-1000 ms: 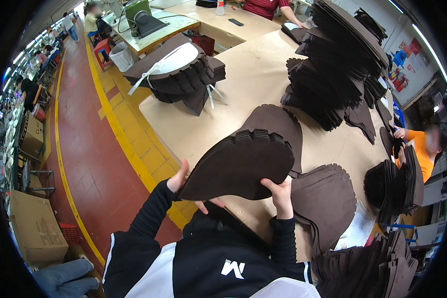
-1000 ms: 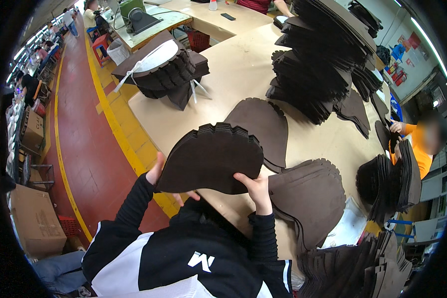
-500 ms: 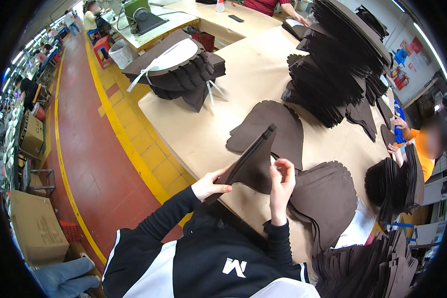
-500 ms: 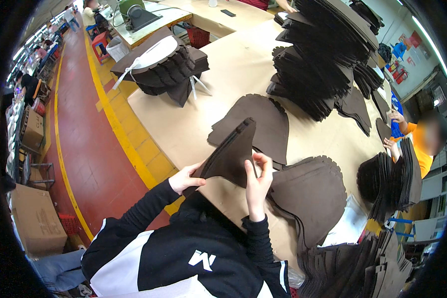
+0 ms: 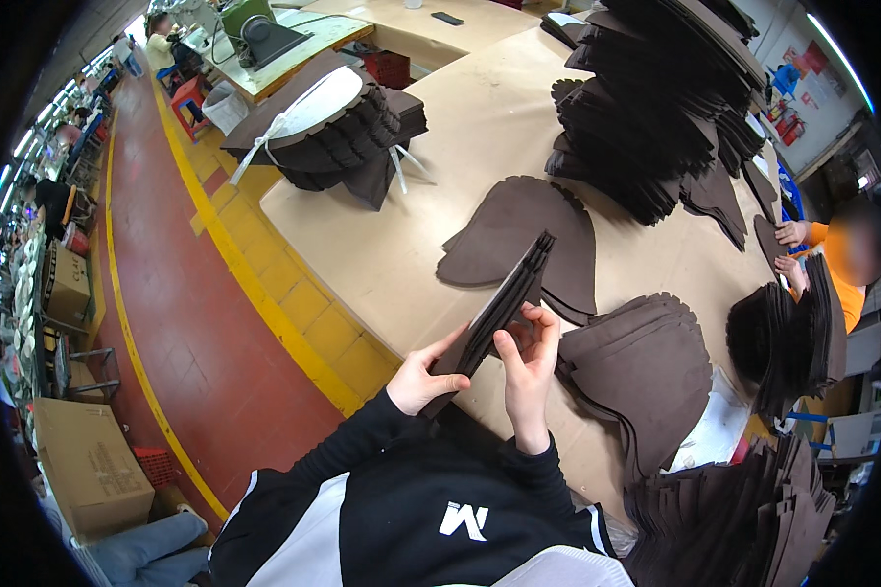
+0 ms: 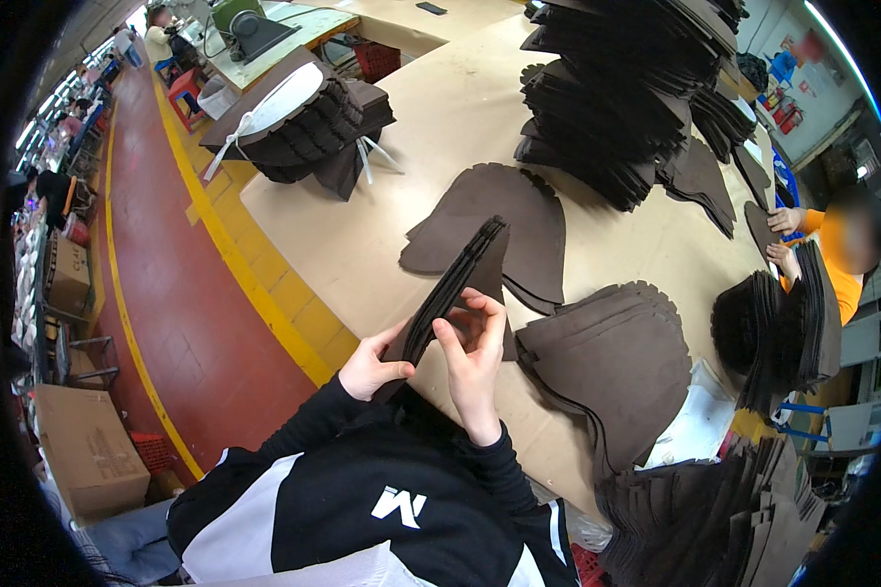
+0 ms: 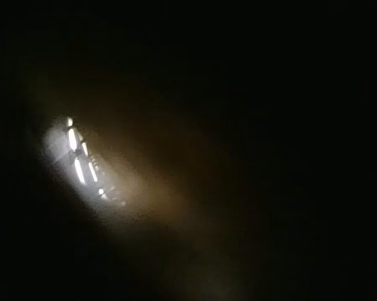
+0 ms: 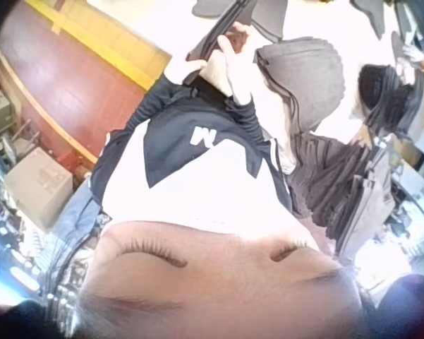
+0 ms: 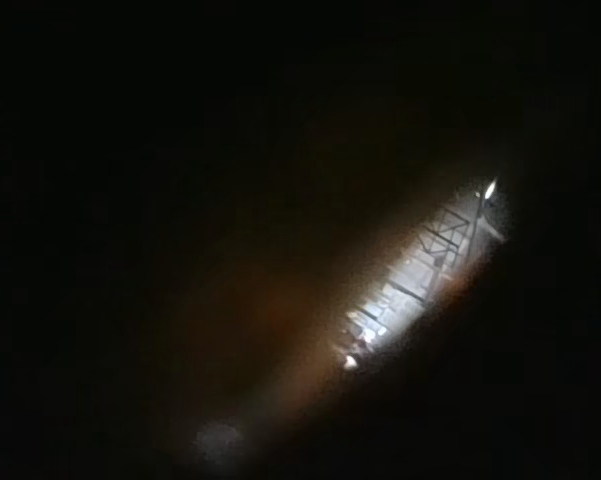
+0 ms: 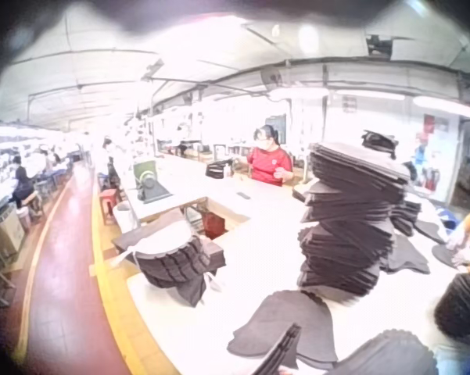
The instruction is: The person stacks brown fabric pieces on a table, aligns them, and bundles them with a white strap. The person then places the bundle on the table and continues to handle additional fabric pieces.
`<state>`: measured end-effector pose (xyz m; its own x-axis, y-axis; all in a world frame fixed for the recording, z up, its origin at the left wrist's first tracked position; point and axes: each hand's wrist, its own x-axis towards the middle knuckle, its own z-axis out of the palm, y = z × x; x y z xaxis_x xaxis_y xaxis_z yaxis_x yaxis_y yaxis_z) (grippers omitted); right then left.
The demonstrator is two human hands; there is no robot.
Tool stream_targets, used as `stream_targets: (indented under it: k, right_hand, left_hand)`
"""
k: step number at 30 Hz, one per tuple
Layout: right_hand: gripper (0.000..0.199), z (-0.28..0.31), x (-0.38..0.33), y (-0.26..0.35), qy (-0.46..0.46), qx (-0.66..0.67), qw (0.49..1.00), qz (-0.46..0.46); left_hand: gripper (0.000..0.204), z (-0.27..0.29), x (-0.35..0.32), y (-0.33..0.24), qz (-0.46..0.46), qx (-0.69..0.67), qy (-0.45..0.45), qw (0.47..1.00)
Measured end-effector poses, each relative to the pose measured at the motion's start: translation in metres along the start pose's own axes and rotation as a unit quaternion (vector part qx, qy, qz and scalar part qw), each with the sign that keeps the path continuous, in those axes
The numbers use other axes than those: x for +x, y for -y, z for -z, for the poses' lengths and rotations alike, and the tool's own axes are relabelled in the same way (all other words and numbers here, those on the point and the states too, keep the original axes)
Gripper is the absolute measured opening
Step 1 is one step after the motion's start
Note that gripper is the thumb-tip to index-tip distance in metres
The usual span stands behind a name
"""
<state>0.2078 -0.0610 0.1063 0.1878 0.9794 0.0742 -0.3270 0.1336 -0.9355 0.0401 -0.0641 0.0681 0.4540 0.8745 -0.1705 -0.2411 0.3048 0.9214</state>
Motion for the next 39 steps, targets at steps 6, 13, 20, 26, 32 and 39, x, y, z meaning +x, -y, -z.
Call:
stream_targets:
  k: [6, 13, 20, 26, 32, 39]
  right_hand:
    - [0.036, -0.002, -0.005, -0.006, -0.047, 0.026, 0.998, 0.04]
    - [0.004, 0.009, 0.001, -0.001, -0.034, -0.32, 0.934, 0.157]
    - [0.027, -0.008, -0.002, 0.013, -0.022, -0.308, 0.942, 0.132]
    - [0.065, -0.009, -0.007, -0.004, -0.013, -0.202, 0.975, 0.092]
    - [0.08, -0.012, -0.009, 0.003, -0.013, -0.131, 0.991, 0.032]
    - [0.028, -0.008, -0.008, 0.003, -0.046, -0.263, 0.959, 0.089]
  left_hand:
    - [0.088, -0.002, -0.001, 0.003, -0.021, -0.012, 0.004, 1.0]
    - [0.089, 0.0, -0.001, 0.011, 0.006, -0.037, -0.002, 0.999]
    - [0.089, 0.002, -0.003, 0.014, 0.024, -0.053, 0.001, 0.998]
    - [0.081, 0.004, -0.004, 0.009, 0.02, -0.069, -0.011, 0.997]
    - [0.076, 0.008, -0.003, 0.013, 0.038, -0.077, -0.014, 0.996]
    - [0.075, -0.003, -0.001, 0.008, 0.011, -0.067, -0.027, 0.997]
